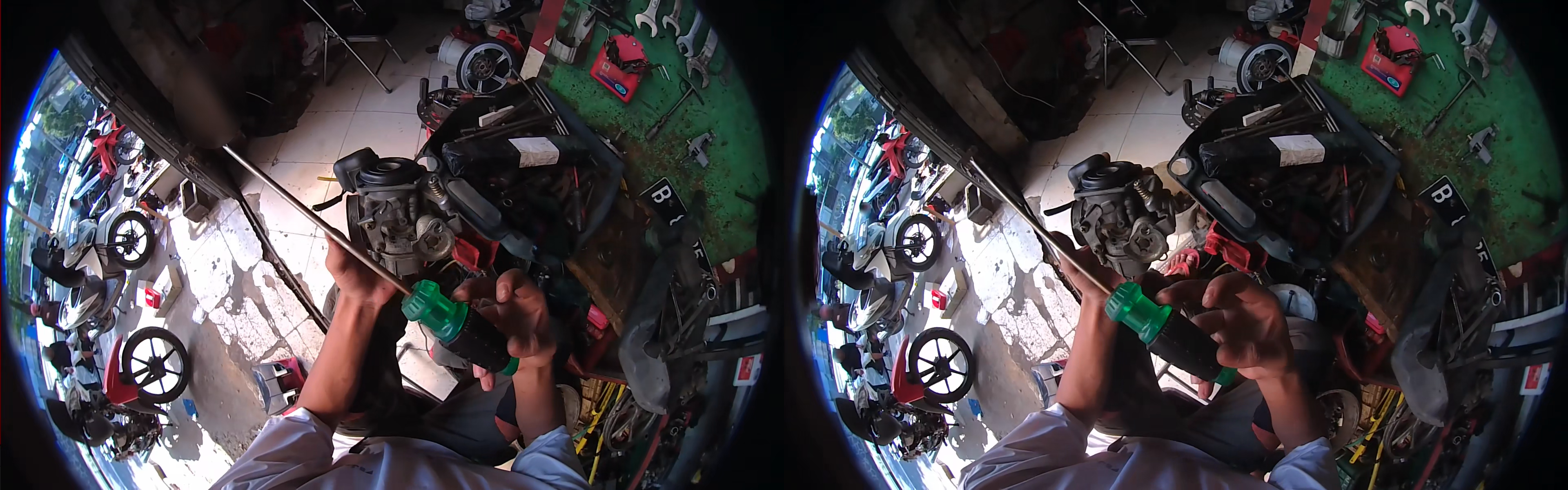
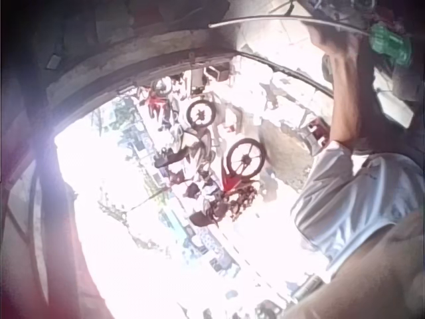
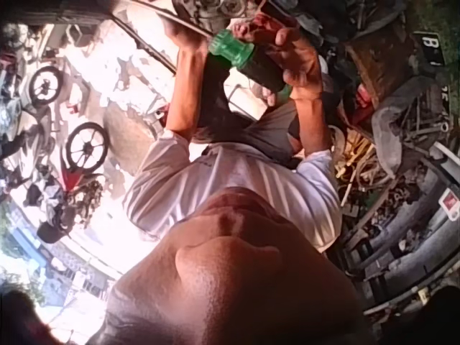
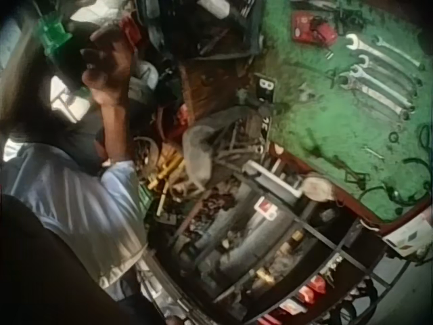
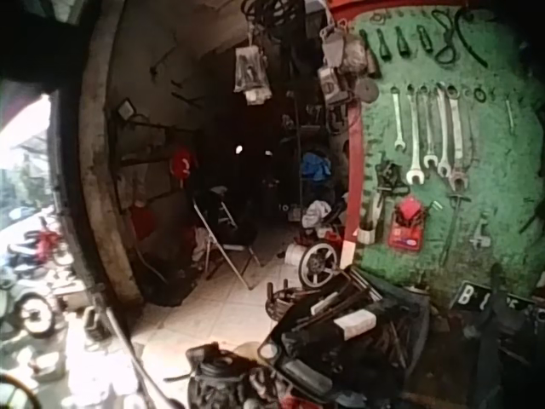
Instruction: Dismantling and cleaning a motorcycle carburetor using a screwdriver.
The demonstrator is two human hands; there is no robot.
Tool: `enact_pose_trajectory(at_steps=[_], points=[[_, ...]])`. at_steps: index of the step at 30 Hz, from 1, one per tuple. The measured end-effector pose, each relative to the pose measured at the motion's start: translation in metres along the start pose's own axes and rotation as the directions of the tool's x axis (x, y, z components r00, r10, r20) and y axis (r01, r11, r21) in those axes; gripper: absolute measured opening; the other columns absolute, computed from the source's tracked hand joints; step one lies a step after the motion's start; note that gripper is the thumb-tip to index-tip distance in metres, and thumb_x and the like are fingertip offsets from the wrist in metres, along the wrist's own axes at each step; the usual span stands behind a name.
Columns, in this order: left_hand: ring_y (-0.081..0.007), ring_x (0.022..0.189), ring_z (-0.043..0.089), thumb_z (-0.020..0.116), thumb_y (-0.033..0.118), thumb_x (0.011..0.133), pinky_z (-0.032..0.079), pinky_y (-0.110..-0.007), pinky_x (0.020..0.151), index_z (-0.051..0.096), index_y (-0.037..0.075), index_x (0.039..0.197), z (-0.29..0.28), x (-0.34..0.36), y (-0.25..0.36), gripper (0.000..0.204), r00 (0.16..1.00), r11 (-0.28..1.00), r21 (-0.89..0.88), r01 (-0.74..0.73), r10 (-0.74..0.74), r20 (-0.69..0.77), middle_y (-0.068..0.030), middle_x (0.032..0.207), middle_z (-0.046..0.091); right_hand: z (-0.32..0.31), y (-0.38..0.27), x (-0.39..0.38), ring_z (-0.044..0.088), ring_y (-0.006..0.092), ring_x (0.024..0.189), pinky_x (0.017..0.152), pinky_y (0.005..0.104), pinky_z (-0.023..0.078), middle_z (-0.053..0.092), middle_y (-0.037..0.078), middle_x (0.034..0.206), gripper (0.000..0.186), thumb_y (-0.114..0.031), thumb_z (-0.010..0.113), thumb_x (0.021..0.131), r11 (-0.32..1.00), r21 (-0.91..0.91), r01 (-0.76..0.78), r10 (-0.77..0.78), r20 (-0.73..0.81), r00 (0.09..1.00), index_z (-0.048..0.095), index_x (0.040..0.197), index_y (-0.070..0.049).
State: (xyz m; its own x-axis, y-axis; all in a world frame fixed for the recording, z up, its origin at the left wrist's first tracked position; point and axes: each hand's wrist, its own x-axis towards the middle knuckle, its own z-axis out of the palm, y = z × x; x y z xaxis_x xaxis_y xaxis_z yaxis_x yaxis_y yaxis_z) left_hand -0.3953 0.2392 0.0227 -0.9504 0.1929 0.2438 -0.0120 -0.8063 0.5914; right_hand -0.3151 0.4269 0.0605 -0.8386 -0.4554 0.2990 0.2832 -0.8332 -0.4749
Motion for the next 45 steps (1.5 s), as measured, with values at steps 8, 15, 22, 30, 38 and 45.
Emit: enact_pose_trajectory(at_steps=[8, 15, 22, 30, 38, 45], points=[[-0.0303, 0.111, 0.052, 0.066, 0.037, 0.072, 0.040, -0.046, 0.097, 0.038, 0.002, 0.130, 0.003, 0.008, -0.008, 0.073, 0.997, 0.936, -0.343, 0.074, -0.073, 0.016, -0.0149, 0.124, 0.051, -0.002, -0.019, -0.006, 0.061, 0.0409, 0.086, 0.052, 0.0423, 0.058, 0.012, 0.029, 0.141, 0.100, 0.004, 0.068, 0.070, 0.994, 0.079, 0.074, -0.080, 0.075, 0.994, -0.004, 0.141, -0.003], [-0.0346, 0.121, 0.042, 0.066, 0.057, 0.067, 0.034, -0.057, 0.098, 0.028, 0.010, 0.138, -0.010, 0.010, -0.003, 0.093, 0.999, 0.991, -0.127, 0.044, -0.040, 0.035, -0.0136, 0.135, 0.039, 0.024, -0.015, -0.003, 0.057, 0.0434, 0.096, 0.057, 0.0456, 0.058, 0.010, 0.033, 0.139, 0.114, 0.009, 0.074, 0.061, 0.977, 0.170, 0.126, -0.137, 0.056, 0.989, -0.004, 0.142, -0.012], [-0.0338, 0.123, 0.040, 0.066, 0.058, 0.068, 0.026, -0.057, 0.103, 0.033, 0.010, 0.136, -0.002, 0.008, 0.002, 0.089, 0.996, 0.965, -0.260, 0.044, -0.062, -0.062, -0.0125, 0.134, 0.041, 0.002, -0.004, -0.001, 0.062, 0.0363, 0.073, 0.064, 0.0435, 0.053, 0.057, 0.026, 0.086, 0.116, 0.006, 0.068, 0.059, 0.999, -0.019, 0.051, -0.047, 0.169, 0.984, -0.012, 0.141, -0.014], [-0.0340, 0.123, 0.040, 0.036, 0.055, 0.088, 0.026, -0.055, 0.105, 0.027, 0.001, 0.137, 0.004, 0.012, 0.018, 0.074, 0.999, 0.933, -0.358, 0.035, -0.047, -0.024, -0.0172, 0.137, 0.036, 0.000, 0.006, -0.010, 0.059, 0.0273, 0.063, 0.061, 0.0387, 0.050, 0.051, 0.019, 0.080, 0.092, 0.001, 0.063, 0.050, 0.907, -0.405, -0.119, 0.116, -0.033, 0.993, 0.015, 0.129, -0.007], [-0.0257, 0.101, 0.058, 0.047, 0.042, 0.090, 0.050, -0.039, 0.084, 0.003, 0.027, 0.142, 0.010, 0.010, 0.018, 0.070, 0.922, 0.976, 0.218, 0.020, 0.066, -0.382, -0.0141, 0.127, 0.044, -0.003, 0.015, -0.007, 0.054, 0.0256, 0.055, 0.052, 0.0342, 0.049, 0.045, 0.017, 0.077, 0.086, 0.004, 0.061, 0.047, 0.891, -0.440, -0.109, 0.078, -0.089, 0.993, 0.021, 0.122, -0.010], [-0.0194, 0.096, 0.060, 0.047, 0.051, 0.087, 0.050, -0.034, 0.084, 0.046, 0.008, 0.125, -0.008, 0.011, 0.008, 0.057, 0.933, 0.995, -0.029, 0.090, -0.095, -0.348, -0.0085, 0.111, 0.059, -0.008, 0.021, -0.004, 0.054, 0.0218, 0.065, 0.060, 0.0333, 0.047, 0.045, 0.016, 0.083, 0.080, 0.009, 0.052, 0.050, 0.888, -0.448, -0.103, 0.068, -0.092, 0.993, 0.024, 0.122, -0.009]])
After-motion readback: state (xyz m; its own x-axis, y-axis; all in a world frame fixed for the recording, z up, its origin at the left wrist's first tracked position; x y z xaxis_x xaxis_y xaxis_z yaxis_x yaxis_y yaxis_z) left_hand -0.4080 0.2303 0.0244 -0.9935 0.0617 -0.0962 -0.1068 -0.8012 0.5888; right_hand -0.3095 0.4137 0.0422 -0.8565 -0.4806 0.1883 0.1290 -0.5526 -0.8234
